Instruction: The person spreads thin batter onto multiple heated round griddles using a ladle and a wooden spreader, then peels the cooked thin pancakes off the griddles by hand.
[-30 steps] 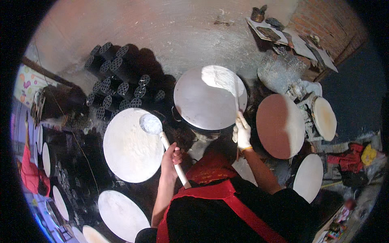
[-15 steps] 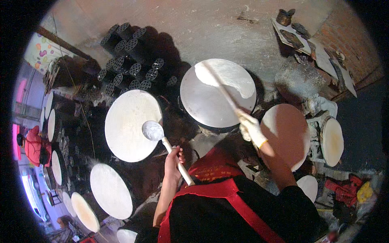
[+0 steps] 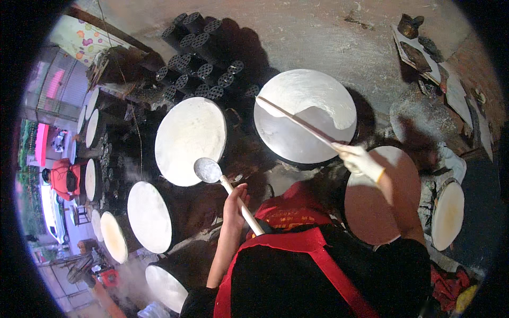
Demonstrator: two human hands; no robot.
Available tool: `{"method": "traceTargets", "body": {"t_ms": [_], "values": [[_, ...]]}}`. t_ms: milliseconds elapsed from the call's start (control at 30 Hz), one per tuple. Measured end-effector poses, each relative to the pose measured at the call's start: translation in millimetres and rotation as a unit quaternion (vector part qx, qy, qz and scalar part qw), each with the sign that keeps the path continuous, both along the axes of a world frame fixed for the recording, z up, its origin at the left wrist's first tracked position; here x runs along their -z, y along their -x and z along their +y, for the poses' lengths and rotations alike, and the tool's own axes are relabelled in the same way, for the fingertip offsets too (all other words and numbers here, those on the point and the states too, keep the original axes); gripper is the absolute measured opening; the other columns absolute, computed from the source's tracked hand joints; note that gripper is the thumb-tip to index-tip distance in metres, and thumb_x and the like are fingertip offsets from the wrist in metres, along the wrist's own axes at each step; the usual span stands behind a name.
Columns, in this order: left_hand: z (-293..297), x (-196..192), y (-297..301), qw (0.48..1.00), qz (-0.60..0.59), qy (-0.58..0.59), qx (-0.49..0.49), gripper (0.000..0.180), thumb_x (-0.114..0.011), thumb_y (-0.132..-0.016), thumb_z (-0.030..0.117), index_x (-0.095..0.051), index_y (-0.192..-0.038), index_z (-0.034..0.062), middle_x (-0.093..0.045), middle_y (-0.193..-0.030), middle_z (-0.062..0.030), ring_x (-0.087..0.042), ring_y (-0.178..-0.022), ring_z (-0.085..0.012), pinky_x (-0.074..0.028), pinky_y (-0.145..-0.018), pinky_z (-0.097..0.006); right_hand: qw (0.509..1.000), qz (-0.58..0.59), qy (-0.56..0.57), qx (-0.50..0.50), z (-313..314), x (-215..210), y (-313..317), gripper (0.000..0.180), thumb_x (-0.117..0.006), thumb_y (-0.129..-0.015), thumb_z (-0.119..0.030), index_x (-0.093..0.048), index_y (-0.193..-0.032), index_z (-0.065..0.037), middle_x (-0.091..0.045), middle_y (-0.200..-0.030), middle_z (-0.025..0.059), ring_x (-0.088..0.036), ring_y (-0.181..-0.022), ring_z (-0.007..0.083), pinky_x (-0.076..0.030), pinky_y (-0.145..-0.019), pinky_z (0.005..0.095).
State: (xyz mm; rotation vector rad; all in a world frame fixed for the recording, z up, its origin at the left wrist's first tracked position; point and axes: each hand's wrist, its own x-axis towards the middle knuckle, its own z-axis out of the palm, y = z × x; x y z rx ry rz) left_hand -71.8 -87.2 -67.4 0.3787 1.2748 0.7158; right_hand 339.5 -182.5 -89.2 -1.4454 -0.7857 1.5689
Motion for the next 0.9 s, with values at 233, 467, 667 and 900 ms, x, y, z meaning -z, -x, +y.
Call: {"method": "traceTargets", "body": {"t_ms": [233, 467, 667, 900], "values": [[-14.6, -14.7, -10.3, 0.999, 0.023, 0.012, -0.029, 0.021, -0.062, -0.087, 0.022, -0.064, -0.104, 0.0097, -0.060, -0.100, 0.0047, -0.053, -0.096, -0.0072, -0.041, -0.085, -0.024, 0.993, -0.080, 0.047, 0.078, 60.0, -15.3, -26.9, 0.039, -0.050, -0.094, -0.016, -0.051, -0.132, -0.021, -0.039, -0.055, -0.0072, -0.030, -0.037, 0.0026, -0.024, -0.032, 0.0196], [-63.6, -25.3, -5.1, 0.996, 0.053, 0.033, -0.059, 0.023, -0.062, -0.087, 0.023, -0.064, -0.104, 0.0085, -0.059, -0.095, 0.0012, -0.055, -0.090, -0.0096, -0.042, -0.083, -0.024, 0.991, -0.017, 0.062, -0.118, 38.4, -3.5, -77.3, 0.040, -0.048, -0.091, -0.010, -0.053, -0.131, -0.014, -0.042, -0.054, -0.0069, -0.030, -0.036, 0.0027, -0.024, -0.031, 0.0200], [-76.3, -28.7, -6.4, 0.994, 0.079, 0.046, -0.063, 0.023, -0.061, -0.087, 0.024, -0.064, -0.104, 0.0085, -0.057, -0.090, 0.0023, -0.054, -0.085, -0.0090, -0.043, -0.085, -0.026, 0.995, -0.069, 0.052, -0.052, 63.3, -12.4, -54.9, 0.046, -0.051, -0.087, -0.007, -0.052, -0.132, -0.014, -0.043, -0.061, -0.0073, -0.033, -0.039, 0.0024, -0.027, -0.033, 0.0193], [-50.2, -30.6, 0.8, 0.997, 0.077, 0.027, 0.006, 0.022, -0.061, -0.087, 0.022, -0.064, -0.103, 0.0081, -0.057, -0.090, 0.0024, -0.054, -0.086, -0.0091, -0.043, -0.083, -0.024, 0.998, -0.059, 0.020, 0.003, -54.6, 0.1, -16.8, 0.042, -0.051, -0.088, -0.008, -0.054, -0.130, -0.011, -0.048, -0.065, -0.0078, -0.035, -0.044, 0.0015, -0.030, -0.039, 0.0170]]}}
